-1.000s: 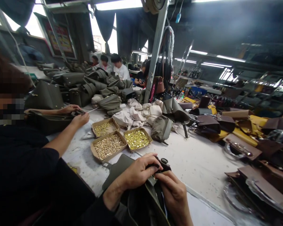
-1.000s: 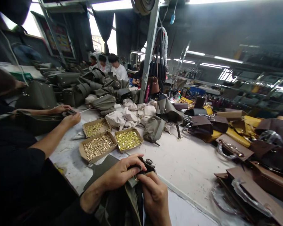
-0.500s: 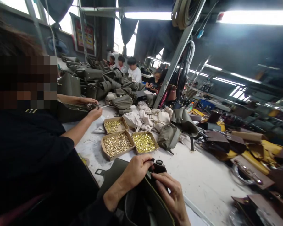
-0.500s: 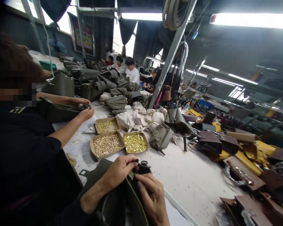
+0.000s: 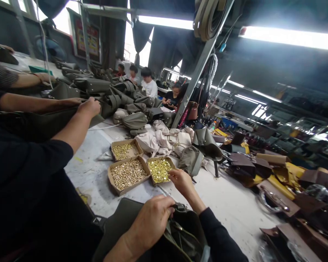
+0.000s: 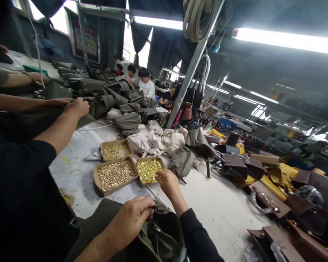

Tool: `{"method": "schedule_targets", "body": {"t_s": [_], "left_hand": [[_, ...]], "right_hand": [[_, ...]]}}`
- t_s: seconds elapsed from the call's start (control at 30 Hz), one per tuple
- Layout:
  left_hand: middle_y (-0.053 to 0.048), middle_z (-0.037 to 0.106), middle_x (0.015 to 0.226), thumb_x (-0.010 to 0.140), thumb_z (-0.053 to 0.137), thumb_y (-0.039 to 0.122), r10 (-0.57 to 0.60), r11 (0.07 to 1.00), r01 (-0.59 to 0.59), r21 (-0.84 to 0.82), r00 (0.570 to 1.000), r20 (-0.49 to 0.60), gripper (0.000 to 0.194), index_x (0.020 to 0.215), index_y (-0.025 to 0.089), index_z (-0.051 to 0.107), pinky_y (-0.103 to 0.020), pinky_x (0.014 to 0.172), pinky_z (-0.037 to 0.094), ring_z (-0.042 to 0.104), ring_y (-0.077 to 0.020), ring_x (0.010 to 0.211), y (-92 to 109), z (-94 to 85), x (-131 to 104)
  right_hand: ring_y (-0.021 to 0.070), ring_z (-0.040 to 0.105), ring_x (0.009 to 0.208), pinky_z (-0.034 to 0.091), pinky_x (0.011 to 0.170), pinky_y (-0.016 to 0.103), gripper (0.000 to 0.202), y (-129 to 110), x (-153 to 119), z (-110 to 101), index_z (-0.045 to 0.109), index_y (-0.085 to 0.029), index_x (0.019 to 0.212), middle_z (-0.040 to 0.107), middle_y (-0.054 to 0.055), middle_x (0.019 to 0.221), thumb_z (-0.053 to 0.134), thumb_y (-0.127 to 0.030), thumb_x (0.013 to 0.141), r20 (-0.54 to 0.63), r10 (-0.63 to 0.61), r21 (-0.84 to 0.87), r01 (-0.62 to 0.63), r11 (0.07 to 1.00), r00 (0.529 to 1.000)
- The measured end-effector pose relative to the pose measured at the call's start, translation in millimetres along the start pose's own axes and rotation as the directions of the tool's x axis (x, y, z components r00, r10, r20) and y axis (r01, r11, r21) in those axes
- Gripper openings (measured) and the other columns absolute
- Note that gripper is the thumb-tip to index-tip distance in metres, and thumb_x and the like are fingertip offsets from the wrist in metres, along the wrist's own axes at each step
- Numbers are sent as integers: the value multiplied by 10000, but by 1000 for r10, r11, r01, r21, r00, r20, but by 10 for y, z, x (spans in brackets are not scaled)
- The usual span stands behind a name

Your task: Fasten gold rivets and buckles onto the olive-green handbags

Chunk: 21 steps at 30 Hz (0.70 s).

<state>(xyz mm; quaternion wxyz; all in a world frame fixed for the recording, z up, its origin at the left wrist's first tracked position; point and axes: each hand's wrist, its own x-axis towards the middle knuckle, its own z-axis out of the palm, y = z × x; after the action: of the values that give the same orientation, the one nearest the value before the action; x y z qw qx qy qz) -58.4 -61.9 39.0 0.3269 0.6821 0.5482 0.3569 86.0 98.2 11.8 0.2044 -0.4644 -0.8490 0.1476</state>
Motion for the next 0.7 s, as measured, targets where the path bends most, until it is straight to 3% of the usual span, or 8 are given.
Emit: {"method": "schedule_targets", "body": {"t_s": [0.13, 0.27, 0.5, 0.7], "left_hand": [[-38, 684, 826, 911, 492, 195, -27, 1000, 27, -13, 1000, -15, 214, 782, 214, 663, -304, 763, 431, 643, -205, 836, -17, 2, -4], [-26, 688, 799, 898, 502, 184, -39, 999, 38, -37, 999, -28, 213, 765, 212, 666, -298, 752, 426, 646, -195, 807, -29, -3, 0], [-11, 702, 765, 888, 540, 236, -84, 983, 76, -169, 995, -44, 214, 743, 203, 693, -280, 728, 430, 657, -181, 782, -76, 3, 24], [-17, 708, 746, 866, 540, 260, -109, 980, 100, -173, 993, -46, 219, 735, 190, 700, -284, 721, 424, 660, -190, 774, -33, -31, 35]], "right_hand": [[203, 652, 1062, 476, 883, 253, 153, 26, 285, 240, 797, -261, 991, 763, 43, 1027, 658, -238, 931, 180, -1, -180, 34, 983, 984], [193, 645, 1054, 466, 855, 246, 148, 46, 373, 349, 796, -260, 1004, 753, 34, 1031, 677, -244, 918, 250, 10, -248, 54, 967, 968], [194, 628, 1077, 455, 883, 268, 119, 91, 303, 455, 768, -210, 949, 744, 51, 1053, 650, -211, 929, 161, 38, -172, -10, 985, 986], [204, 646, 1000, 480, 916, 357, 71, 178, 287, 527, 714, -154, 899, 724, 43, 976, 654, -178, 930, 78, 45, 79, -51, 996, 996]]}}
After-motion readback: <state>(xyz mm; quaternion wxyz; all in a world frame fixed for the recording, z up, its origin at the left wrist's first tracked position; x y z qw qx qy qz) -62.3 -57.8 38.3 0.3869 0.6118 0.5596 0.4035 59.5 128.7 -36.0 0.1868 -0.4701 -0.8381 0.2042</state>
